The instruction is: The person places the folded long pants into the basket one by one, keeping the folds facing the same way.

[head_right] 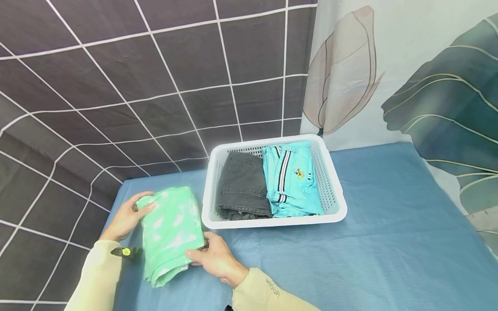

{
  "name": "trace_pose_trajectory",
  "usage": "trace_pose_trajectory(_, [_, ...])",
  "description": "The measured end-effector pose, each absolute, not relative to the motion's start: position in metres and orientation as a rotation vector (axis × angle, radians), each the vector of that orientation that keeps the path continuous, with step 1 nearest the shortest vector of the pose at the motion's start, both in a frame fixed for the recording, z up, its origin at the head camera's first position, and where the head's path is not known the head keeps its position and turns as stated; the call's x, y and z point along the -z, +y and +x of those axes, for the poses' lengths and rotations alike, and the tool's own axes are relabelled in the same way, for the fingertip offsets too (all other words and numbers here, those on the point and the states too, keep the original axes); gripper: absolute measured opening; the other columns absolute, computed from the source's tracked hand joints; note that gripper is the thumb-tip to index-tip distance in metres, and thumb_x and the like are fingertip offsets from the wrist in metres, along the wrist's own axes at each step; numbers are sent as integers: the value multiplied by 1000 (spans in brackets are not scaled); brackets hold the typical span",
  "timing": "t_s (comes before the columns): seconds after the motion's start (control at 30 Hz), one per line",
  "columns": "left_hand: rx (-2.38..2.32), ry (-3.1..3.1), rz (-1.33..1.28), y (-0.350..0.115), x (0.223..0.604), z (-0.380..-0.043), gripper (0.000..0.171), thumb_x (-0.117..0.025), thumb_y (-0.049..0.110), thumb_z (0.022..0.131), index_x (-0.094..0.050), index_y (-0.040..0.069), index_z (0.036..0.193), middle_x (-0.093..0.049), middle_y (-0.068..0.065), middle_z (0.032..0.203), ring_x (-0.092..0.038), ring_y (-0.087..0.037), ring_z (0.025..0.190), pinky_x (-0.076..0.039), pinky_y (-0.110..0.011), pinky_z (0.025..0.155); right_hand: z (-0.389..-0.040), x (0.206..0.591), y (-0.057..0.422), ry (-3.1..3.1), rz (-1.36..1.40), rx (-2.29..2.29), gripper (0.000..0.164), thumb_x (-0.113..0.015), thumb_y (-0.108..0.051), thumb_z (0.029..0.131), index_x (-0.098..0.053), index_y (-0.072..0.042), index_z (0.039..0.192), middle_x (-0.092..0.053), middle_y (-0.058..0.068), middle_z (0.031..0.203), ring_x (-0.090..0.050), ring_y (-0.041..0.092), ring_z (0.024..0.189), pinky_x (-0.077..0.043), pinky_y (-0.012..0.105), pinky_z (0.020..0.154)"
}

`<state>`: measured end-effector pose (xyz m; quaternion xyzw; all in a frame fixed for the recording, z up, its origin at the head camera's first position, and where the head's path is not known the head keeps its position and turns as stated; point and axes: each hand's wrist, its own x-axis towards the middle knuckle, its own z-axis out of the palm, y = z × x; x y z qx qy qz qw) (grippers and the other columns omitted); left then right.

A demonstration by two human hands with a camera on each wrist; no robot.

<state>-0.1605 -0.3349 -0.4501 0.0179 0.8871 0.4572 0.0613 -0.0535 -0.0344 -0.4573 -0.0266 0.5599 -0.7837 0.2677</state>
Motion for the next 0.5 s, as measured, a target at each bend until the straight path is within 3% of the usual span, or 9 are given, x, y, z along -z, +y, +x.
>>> trace_pose_trajectory(0.2, [-1383, 2691, 44, -336, 446, -156, 57, -67, 27, 99, -47, 5, 148, -64, -15, 106, -64, -14, 76, -54, -29, 66, -52, 455, -36, 1506, -68, 2123, 48, -68, 3, 93, -46, 15, 133, -63, 15, 106, -68, 27, 96, -59, 39, 81])
trace_pose_trajectory(0.37, [-1409, 2691, 27, -336, 440, -153, 57, -68, 28, 98, -48, 5, 147, -63, -10, 97, -63, -15, 72, -55, -30, 64, -50, 453, -36, 1508, -75, 2129, 49, -68, 3, 92, -46, 16, 134, -63, 15, 107, -68, 27, 95, -59, 39, 81])
trace_pose_trajectory(0.5, [-1463, 2676, 38, -335, 437, -152, 57, -68, 25, 98, -47, 3, 147, -64, -9, 103, -65, -12, 76, -56, -29, 66, -50, 450, -35, 1504, -92, 2138, 50, -68, 3, 91, -45, 16, 134, -63, 14, 106, -68, 26, 94, -59, 39, 81])
